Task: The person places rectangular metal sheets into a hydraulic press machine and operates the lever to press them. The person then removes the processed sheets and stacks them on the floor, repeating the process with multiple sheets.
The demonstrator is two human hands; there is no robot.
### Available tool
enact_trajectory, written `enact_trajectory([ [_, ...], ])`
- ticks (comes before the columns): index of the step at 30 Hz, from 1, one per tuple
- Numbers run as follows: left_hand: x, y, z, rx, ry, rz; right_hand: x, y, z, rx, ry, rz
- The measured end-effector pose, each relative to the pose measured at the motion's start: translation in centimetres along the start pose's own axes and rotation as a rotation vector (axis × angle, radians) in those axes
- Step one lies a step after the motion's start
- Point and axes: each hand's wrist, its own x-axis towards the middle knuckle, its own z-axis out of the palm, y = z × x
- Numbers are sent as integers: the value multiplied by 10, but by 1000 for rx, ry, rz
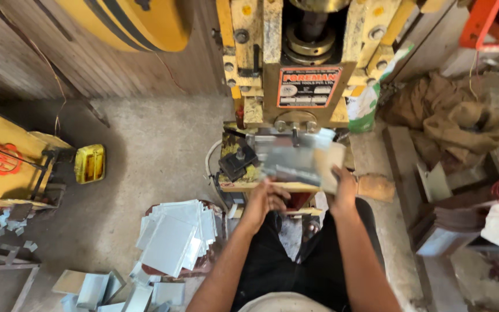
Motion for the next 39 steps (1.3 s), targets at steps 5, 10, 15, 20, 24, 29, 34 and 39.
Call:
enact_trajectory([
  [5, -7, -10, 0, 151, -19, -28, -80, 22, 26, -106, 32, -93],
  [10, 9, -32, -19, 116, 268, 163, -88, 56, 27, -63, -200, 199],
  [15, 21, -31, -24, 107, 355, 188, -53, 92, 14, -170, -200, 118],
  [20, 28, -29, -25, 112, 362, 135, -48, 108, 13, -208, -152, 54],
  [24, 26, -30, -31, 133, 289, 154, -54, 103, 20, -212, -133, 15],
  [29, 28, -39, -24, 69, 220, 195, -54, 97, 17, -199, -140, -74],
  [34, 32, -43, -27, -15, 230, 215, -52, 100, 11, -202, -163, -18],
  [39, 26, -25, -20, 33, 272, 116, -52, 96, 18, -210, -138, -31],
])
